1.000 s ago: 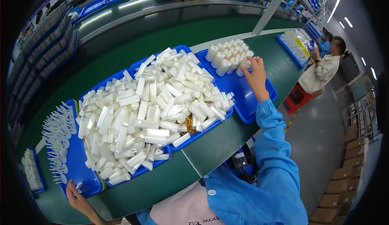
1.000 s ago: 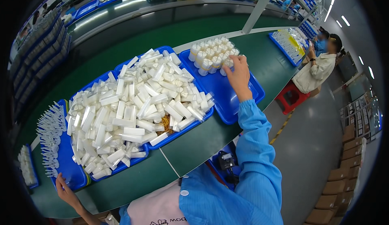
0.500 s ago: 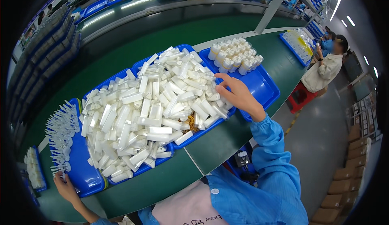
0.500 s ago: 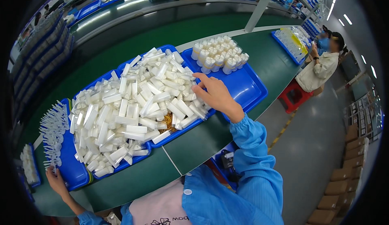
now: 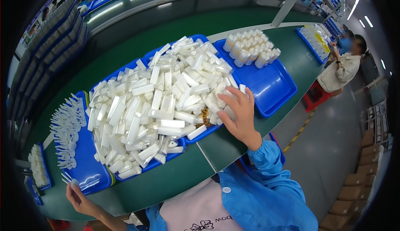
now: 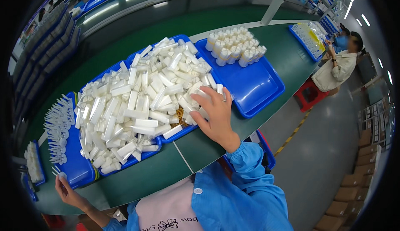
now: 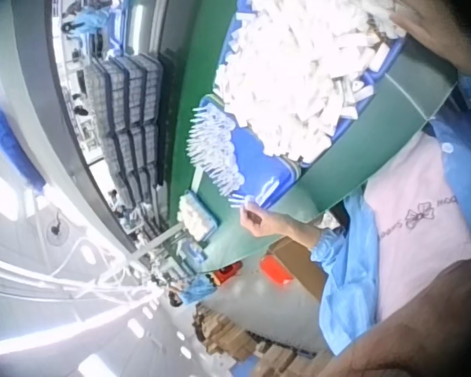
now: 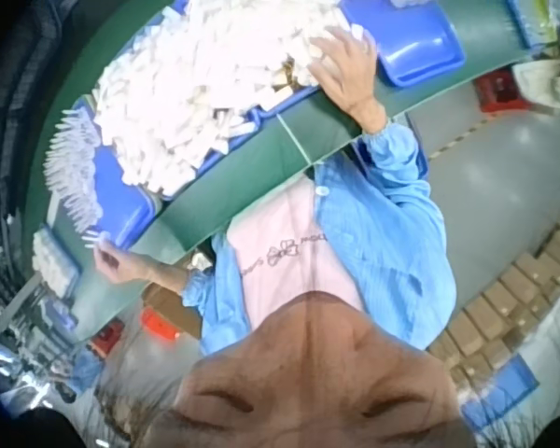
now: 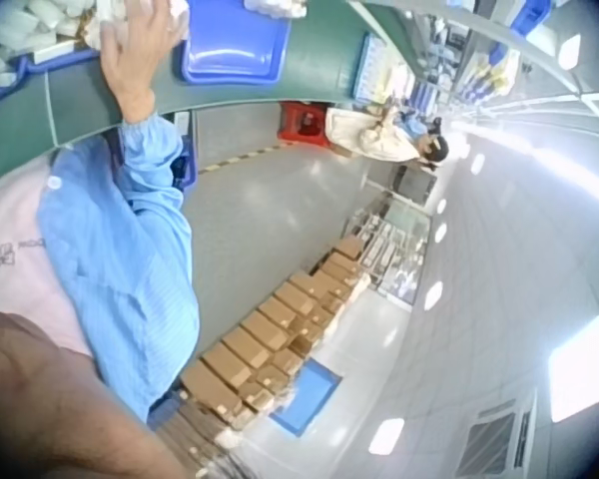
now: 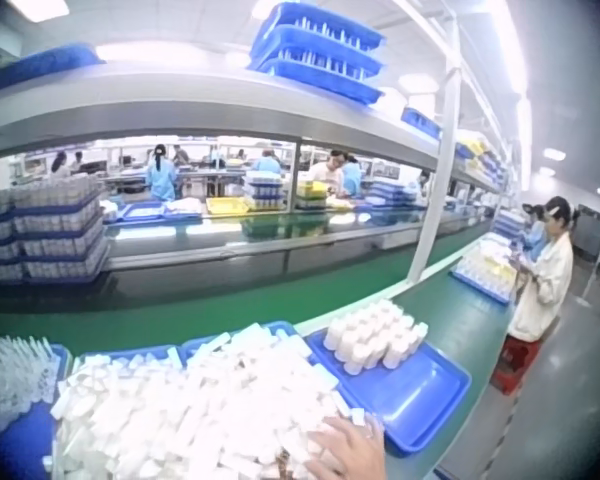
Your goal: Assembling small white plastic components and grouping them in sets of four using rubber bands.
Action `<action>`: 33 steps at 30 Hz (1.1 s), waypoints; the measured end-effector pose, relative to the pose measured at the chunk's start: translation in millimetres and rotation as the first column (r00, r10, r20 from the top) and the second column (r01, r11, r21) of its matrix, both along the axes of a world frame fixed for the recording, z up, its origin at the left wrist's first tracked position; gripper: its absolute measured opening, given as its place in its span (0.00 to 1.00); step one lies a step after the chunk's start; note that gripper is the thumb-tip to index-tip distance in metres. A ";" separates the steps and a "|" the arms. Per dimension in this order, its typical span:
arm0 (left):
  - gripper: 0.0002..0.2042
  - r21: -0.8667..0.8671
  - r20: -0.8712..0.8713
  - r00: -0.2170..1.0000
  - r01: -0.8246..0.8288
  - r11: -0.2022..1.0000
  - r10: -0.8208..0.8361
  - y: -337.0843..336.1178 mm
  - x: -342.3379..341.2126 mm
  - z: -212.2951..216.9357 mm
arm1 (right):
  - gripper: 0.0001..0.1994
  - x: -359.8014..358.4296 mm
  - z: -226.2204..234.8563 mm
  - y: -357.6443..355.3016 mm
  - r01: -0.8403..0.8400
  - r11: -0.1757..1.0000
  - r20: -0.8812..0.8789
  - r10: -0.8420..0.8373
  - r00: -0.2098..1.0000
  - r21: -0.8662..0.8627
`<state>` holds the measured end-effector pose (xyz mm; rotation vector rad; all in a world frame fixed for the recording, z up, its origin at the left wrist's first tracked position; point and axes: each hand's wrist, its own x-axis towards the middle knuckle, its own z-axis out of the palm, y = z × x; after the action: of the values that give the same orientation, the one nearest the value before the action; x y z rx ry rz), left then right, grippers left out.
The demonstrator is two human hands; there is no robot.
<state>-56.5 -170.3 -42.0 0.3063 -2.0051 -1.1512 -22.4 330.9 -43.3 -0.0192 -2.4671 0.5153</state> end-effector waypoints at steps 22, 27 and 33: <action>0.15 0.111 -0.141 0.990 0.012 0.994 0.003 25.7 8.2 16.6 | 0.09 39.8 -29.2 -56.6 -0.613 0.784 0.105 0.620 0.777 -0.095; 0.15 0.230 -0.091 0.990 0.125 0.965 -0.106 23.5 11.0 16.9 | 0.12 33.3 -29.6 -68.7 -0.693 0.665 -0.015 0.718 0.696 -0.277; 0.17 0.347 -0.160 0.956 0.287 0.893 -0.245 18.0 14.4 9.6 | 0.23 38.7 1.6 -83.6 -0.567 0.705 0.091 0.657 0.749 -0.425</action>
<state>-42.1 -152.3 -32.4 0.1488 -1.7609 -1.6873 16.3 247.3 -41.7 0.6611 -2.5244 1.3439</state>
